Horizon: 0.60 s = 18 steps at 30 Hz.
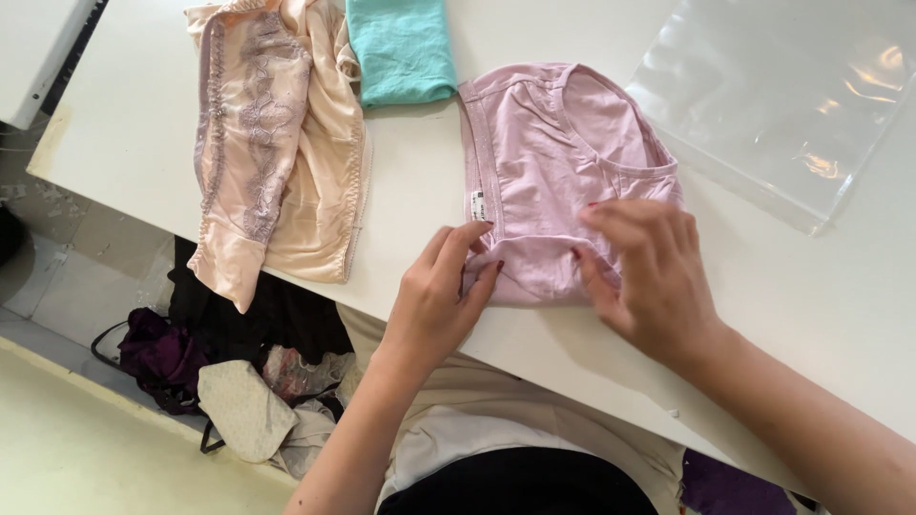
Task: Folding multiple pairs of underwear and preparing a plastic bag for packing on a white table.
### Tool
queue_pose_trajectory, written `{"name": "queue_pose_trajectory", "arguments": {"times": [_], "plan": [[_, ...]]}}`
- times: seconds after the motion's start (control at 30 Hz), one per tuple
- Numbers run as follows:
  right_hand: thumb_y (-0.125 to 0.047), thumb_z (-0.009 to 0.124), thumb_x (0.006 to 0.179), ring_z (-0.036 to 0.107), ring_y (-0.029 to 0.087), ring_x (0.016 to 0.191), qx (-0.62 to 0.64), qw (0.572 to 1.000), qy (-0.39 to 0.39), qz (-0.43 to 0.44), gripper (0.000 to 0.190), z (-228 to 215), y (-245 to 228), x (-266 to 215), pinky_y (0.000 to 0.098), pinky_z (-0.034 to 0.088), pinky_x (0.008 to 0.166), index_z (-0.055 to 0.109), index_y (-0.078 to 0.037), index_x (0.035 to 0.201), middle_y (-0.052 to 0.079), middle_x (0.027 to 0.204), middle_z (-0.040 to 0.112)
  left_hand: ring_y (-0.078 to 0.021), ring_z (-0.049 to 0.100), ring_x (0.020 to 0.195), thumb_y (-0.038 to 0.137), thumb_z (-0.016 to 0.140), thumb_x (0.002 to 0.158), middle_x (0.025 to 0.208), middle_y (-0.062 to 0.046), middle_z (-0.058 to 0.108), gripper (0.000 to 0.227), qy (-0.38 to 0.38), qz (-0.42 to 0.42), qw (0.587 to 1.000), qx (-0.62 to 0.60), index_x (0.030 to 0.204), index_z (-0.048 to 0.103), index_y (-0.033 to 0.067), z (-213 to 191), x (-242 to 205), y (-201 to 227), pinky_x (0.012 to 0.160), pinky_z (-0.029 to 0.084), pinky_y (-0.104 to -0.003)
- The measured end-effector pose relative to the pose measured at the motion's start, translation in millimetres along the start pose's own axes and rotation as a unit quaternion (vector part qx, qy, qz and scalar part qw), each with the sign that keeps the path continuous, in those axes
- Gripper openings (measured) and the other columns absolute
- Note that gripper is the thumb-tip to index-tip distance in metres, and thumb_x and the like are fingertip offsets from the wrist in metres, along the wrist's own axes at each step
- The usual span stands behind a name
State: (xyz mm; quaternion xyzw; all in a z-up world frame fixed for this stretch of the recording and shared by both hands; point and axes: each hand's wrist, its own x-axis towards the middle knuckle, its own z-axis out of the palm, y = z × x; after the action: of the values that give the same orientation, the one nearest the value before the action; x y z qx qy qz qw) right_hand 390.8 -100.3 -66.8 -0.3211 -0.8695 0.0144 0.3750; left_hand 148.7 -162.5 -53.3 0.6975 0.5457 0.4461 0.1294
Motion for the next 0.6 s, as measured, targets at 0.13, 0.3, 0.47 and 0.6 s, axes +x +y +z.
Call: {"name": "queue_pose_trajectory", "arguments": {"times": [0.13, 0.3, 0.47, 0.6], "plan": [[-0.035, 0.065, 0.095, 0.058, 0.037, 0.13, -0.014, 0.992, -0.076, -0.103, 0.048, -3.8, -34.9, 6.9, 0.0523, 0.043, 0.109, 0.061, -0.015, 0.139, 0.014, 0.136, 0.063, -0.039, 0.069, 0.095, 0.008, 0.077, 0.083, 0.107, -0.019, 0.063, 0.047, 0.009, 0.03, 0.998, 0.051, 0.127, 0.062, 0.0024, -4.2, 8.1, -4.4, 0.083, 0.061, -0.049], [-0.049, 0.05, 0.102, 0.049, 0.032, 0.141, -0.039, 0.972, -0.196, -0.126, 0.056, -4.6, -45.3, 17.7, 0.0507, 0.034, 0.113, 0.055, -0.013, 0.145, 0.013, 0.146, 0.057, -0.0352, 0.06, 0.102, 0.007, 0.071, 0.085, 0.112, -0.014, 0.059, 0.045, 0.01, 0.041, 0.996, 0.073, 0.129, 0.062, 0.0061, -15.4, 31.9, -0.1, 0.088, 0.053, -0.046], [-0.052, 0.039, 0.107, 0.036, 0.034, 0.15, -0.03, 0.944, -0.314, -0.095, 0.061, -7.2, -40.5, 17.8, 0.0538, 0.023, 0.118, 0.047, -0.014, 0.153, 0.014, 0.155, 0.049, -0.033, 0.054, 0.109, 0.013, 0.067, 0.092, 0.115, -0.01, 0.057, 0.038, 0.011, 0.047, 0.989, 0.141, 0.129, 0.061, 0.0108, -11.4, 81.0, 0.4, 0.089, 0.047, -0.048], [-0.054, 0.041, 0.103, 0.041, 0.026, 0.148, -0.092, 0.948, -0.268, -0.146, 0.065, -5.4, -34.0, 17.1, 0.0469, 0.028, 0.12, 0.044, -0.014, 0.154, 0.009, 0.161, 0.044, -0.0398, 0.051, 0.116, 0.02, 0.059, 0.098, 0.126, -0.014, 0.057, 0.029, -0.092, 0.038, 0.976, 0.195, 0.124, 0.053, 0.0079, 15.3, 134.8, -19.9, 0.089, 0.043, -0.057]]}}
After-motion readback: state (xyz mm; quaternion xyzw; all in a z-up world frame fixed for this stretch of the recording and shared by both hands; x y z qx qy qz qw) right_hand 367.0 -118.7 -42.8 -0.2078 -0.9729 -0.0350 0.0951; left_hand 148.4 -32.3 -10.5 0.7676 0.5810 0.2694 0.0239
